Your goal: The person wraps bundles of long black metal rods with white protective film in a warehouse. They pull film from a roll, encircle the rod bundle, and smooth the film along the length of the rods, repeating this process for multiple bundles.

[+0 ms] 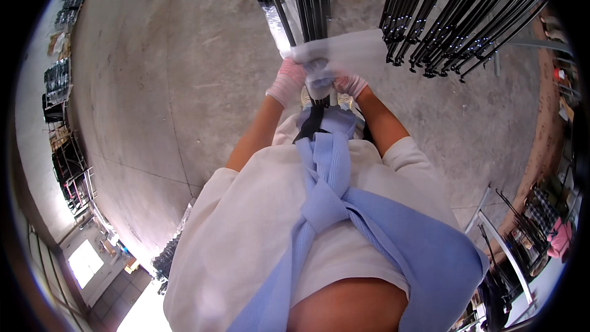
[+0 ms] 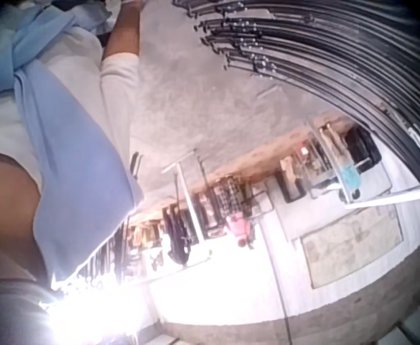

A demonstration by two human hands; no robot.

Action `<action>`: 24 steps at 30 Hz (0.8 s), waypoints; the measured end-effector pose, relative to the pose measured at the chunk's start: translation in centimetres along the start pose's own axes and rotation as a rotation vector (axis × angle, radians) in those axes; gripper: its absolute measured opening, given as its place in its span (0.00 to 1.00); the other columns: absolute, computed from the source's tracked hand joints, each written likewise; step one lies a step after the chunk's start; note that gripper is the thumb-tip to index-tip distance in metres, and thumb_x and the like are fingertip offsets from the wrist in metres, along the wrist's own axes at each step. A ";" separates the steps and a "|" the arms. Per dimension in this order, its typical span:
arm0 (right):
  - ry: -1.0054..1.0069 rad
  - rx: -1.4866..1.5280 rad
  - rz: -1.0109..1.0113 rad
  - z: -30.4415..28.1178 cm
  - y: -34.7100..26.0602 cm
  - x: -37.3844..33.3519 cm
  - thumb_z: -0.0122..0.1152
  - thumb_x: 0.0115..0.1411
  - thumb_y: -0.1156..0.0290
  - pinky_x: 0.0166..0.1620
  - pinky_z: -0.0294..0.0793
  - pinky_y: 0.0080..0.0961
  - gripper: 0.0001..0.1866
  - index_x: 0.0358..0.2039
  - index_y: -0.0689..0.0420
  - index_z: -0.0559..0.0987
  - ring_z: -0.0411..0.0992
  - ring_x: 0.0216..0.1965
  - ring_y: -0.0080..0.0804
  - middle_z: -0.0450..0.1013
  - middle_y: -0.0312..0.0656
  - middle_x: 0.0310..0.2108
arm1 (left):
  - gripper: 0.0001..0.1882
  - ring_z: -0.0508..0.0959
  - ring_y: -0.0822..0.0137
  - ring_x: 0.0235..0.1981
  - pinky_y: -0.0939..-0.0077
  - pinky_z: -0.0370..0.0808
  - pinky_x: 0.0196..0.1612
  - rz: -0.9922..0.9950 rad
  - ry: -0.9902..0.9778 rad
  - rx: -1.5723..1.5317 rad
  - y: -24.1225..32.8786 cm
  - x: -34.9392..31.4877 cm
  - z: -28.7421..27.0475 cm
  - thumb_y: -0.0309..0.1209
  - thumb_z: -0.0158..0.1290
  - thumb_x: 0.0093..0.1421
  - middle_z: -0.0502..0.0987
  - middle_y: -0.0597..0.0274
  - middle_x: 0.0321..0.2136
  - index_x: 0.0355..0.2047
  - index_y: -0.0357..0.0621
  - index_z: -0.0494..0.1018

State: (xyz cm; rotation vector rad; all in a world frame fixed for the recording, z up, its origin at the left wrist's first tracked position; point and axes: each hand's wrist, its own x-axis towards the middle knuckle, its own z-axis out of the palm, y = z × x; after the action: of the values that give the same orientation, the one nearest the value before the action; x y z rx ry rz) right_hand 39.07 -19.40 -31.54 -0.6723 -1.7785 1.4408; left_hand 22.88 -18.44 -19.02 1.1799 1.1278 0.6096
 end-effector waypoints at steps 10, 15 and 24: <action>0.298 -1.109 0.438 1.9 -8.2 -4.3 0.47 0.45 0.72 0.44 0.61 0.32 0.19 0.41 0.60 0.66 0.64 0.37 0.44 0.67 0.49 0.33 | 0.15 0.72 0.67 0.36 0.75 0.69 0.43 -0.015 -0.058 -0.452 -1.3 0.8 -0.4 0.17 0.45 0.48 0.71 0.56 0.36 0.39 0.32 0.66; 0.779 -0.534 0.780 2.7 -6.2 -1.3 0.46 0.49 0.69 0.41 0.65 0.27 0.18 0.42 0.57 0.67 0.67 0.35 0.40 0.69 0.47 0.32 | 0.15 0.71 0.68 0.38 0.77 0.69 0.43 0.011 -0.314 -1.014 -4.5 2.0 -1.2 0.17 0.44 0.49 0.70 0.57 0.37 0.40 0.32 0.65; 0.139 0.440 0.280 2.7 1.9 1.9 0.43 0.52 0.74 0.41 0.65 0.16 0.12 0.37 0.55 0.70 0.67 0.35 0.24 0.70 0.35 0.34 | 0.15 0.71 0.66 0.38 0.75 0.69 0.40 0.150 -0.259 -0.068 -1.7 0.6 -2.0 0.29 0.46 0.51 0.71 0.58 0.36 0.39 0.35 0.66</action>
State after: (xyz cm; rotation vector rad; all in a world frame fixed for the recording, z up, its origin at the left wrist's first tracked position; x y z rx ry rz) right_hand 35.69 -19.00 -33.21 -0.7828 -1.2351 1.8478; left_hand 20.95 -17.68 -20.80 1.2524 0.7993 0.5857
